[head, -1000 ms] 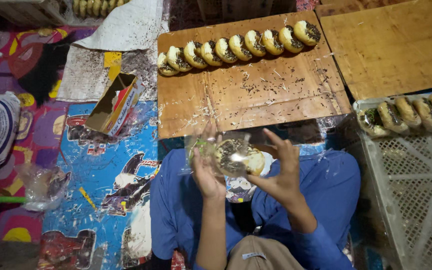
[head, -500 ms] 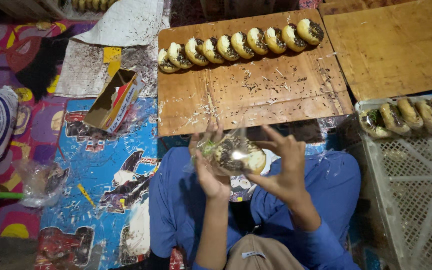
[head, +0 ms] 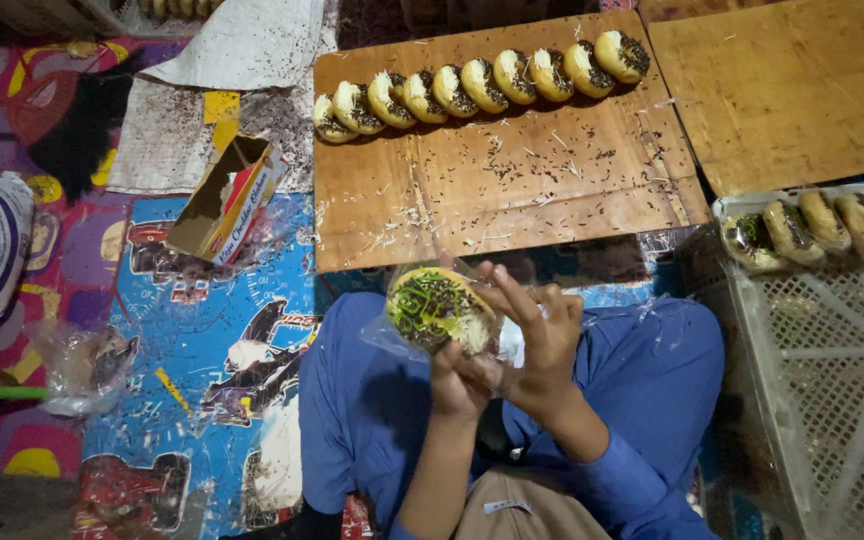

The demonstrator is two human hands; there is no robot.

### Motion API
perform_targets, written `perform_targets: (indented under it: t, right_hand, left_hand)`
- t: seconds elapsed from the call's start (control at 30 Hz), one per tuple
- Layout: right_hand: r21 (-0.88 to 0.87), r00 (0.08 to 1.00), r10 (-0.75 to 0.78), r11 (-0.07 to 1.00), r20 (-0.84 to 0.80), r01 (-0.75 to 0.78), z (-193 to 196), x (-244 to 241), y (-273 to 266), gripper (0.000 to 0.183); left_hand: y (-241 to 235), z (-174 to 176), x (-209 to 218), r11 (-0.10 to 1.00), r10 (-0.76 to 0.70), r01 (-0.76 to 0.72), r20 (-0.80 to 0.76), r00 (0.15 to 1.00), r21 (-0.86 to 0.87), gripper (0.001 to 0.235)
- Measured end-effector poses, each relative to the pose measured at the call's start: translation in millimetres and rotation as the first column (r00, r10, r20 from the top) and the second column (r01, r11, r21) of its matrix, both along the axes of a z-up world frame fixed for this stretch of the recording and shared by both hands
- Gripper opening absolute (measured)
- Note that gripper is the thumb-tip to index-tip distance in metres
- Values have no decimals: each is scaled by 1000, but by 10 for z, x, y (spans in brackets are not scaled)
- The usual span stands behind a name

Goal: The person sits on the floor and repeatedly picks up doughnuts from a wooden board, places them into small plastic bags, and arranges the filled bags into a white plastic crate.

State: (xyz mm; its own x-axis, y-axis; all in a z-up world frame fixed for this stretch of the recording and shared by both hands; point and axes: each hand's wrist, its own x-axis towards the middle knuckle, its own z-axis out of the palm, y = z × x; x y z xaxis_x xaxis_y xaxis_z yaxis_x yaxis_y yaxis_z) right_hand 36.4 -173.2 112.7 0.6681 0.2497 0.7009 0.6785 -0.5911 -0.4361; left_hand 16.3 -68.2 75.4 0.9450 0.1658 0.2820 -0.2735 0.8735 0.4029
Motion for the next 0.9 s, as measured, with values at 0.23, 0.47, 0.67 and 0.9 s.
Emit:
perform_targets:
  t: [0.23,0.47,0.67,0.9]
  right_hand:
    - [-256,979,163,958,121,-128,-334,141,-164,44]
    - [-128,867,477,860,-145,-494,-289,245,-380,18]
    - [107,721,539,826,-435,-553,72,407,-459,21]
    - [-281,847,512,800,-142,-531,338,348,-476,25]
  left_hand:
    - [304,-347,216,977,-44,3,-186,982,-215,80]
    - [222,-971,81,970,228,-141,-535,814,199,61]
    - [353,-1059,-245,538,-51,236,-249,967,809,23]
    - [235,-760,-221,593,-24,331,-395,918,734,18]
